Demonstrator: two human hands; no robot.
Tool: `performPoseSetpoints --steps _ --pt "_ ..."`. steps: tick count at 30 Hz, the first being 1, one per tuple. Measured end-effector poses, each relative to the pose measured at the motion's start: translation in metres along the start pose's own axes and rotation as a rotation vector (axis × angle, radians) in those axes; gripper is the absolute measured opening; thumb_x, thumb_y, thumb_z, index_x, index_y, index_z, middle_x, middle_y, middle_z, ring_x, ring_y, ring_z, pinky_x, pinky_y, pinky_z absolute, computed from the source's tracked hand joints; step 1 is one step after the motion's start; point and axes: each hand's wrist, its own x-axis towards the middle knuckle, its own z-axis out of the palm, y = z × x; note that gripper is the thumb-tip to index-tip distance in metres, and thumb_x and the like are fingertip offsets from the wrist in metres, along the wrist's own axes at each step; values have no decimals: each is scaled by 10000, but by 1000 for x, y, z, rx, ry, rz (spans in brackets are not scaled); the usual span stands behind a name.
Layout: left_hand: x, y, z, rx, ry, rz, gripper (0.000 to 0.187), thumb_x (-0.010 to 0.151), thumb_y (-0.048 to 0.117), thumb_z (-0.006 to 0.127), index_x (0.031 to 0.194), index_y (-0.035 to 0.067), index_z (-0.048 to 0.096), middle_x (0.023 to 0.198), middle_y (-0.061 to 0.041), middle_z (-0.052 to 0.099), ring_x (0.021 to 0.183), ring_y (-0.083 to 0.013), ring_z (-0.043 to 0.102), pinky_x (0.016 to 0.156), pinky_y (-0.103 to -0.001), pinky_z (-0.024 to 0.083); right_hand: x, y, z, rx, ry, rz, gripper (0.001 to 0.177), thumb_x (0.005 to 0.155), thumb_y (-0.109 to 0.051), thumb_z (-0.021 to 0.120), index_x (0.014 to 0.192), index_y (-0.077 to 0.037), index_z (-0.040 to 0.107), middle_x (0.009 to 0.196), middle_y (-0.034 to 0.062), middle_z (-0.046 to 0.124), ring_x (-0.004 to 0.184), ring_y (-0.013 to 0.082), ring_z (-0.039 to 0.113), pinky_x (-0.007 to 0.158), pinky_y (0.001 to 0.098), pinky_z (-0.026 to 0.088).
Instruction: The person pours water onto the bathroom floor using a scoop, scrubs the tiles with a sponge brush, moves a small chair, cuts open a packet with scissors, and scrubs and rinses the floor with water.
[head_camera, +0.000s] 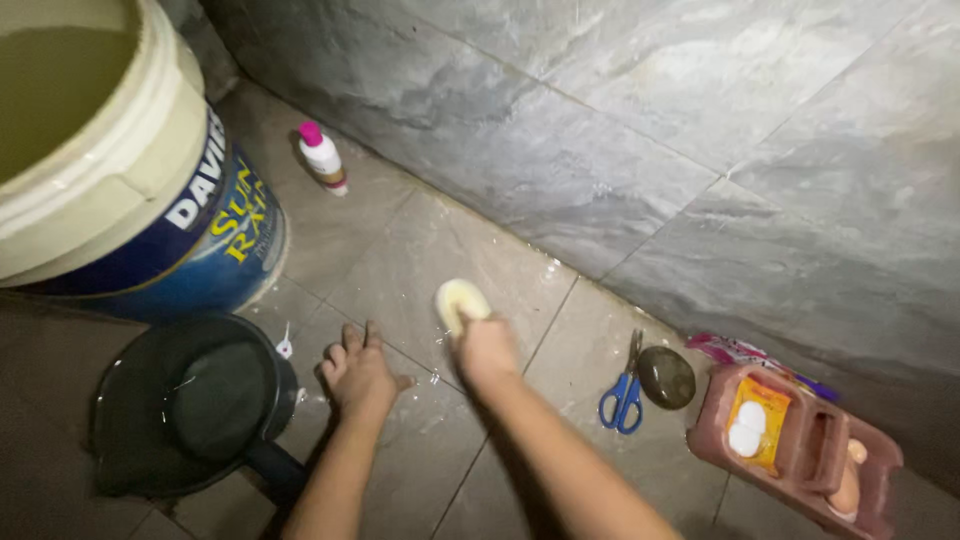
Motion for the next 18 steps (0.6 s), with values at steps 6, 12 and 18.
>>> performPoseSetpoints --steps 6,12,18 --pt "7 -7 -12 -10 24 -9 1345 551 605 962 1623 245 234 1677 -180 153 1427 -319 307 1094 -424 286 20 87 -118 -529 88 209 479 873 -327 703 1301 -113 668 984 276 714 912 436 713 852 514 563" --pt "33 -2 -20 6 118 7 1331 517 635 947 1602 192 317 1641 -201 298 1394 -302 374 1044 -406 331 78 50 -65 -383 109 -102 557 808 -228 756 1323 -52 635 1090 298 692 969 464 689 859 516 555" --pt "51 4 -22 94 82 3 1297 588 675 895 1604 134 298 1612 -220 333 1395 -325 368 1075 -421 305 213 -78 78 -492 -100 -231 236 918 -179 668 1113 -57 725 1057 265 719 1012 423 707 888 519 559"
